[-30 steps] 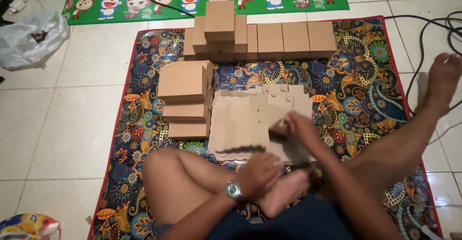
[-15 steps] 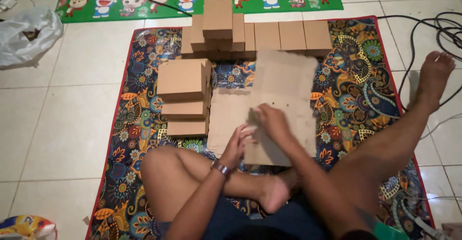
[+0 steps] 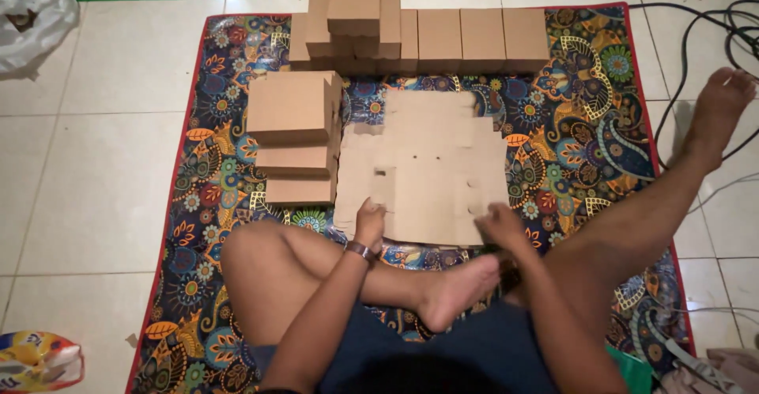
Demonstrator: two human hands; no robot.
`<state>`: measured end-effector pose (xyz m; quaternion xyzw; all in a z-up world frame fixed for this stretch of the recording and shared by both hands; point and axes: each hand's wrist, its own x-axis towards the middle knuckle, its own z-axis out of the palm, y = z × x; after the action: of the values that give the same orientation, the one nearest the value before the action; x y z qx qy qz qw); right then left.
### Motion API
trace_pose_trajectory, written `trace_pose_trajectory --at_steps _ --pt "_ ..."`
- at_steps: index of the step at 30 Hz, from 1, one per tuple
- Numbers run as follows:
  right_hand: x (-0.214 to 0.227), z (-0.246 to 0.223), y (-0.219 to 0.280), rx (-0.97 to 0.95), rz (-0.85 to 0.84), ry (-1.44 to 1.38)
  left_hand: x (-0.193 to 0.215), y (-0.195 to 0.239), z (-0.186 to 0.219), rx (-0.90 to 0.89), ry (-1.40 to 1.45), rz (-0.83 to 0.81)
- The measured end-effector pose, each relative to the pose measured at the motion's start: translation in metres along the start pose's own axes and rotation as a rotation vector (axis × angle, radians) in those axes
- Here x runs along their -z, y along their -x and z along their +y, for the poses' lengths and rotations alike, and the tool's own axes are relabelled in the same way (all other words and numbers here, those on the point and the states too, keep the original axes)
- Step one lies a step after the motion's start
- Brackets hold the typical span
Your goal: The person sits on a mat and assembles small cardboard boxes from flat sheets. They fold the flaps, tuck the tabs into slots, and form the box shape by hand, then place the finished boxes in a stack.
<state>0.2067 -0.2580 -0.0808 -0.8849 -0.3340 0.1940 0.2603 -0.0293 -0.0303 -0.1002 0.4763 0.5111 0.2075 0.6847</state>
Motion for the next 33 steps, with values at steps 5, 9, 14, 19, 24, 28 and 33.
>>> trace_pose_trajectory --at_steps 5,9,14,19,24,28,33 --pt "-0.011 0.002 -0.016 -0.207 -0.189 -0.138 0.002 0.000 -0.001 -0.002 0.096 0.008" --pt "-0.030 0.007 -0.030 -0.293 -0.154 -0.195 -0.005 0.012 0.012 -0.088 -0.088 -0.038" --pt "-0.011 -0.051 -0.004 -0.256 -0.266 -0.423 -0.017 0.064 0.078 -0.302 -0.640 -0.170" --pt "-0.010 -0.075 0.013 -0.141 -0.328 -0.493 -0.012 0.031 0.032 -0.393 -0.702 -0.252" --pt "-0.045 -0.055 0.007 0.256 -0.316 -0.120 -0.009 0.022 0.019 -0.605 -1.127 -0.315" --pt "-0.045 -0.077 0.013 0.276 -0.344 0.198 -0.013 0.034 0.038 -0.609 -1.420 -0.314" --pt "-0.051 -0.084 0.005 0.312 -0.280 0.270 -0.013 0.032 0.037 -0.626 -1.533 -0.294"
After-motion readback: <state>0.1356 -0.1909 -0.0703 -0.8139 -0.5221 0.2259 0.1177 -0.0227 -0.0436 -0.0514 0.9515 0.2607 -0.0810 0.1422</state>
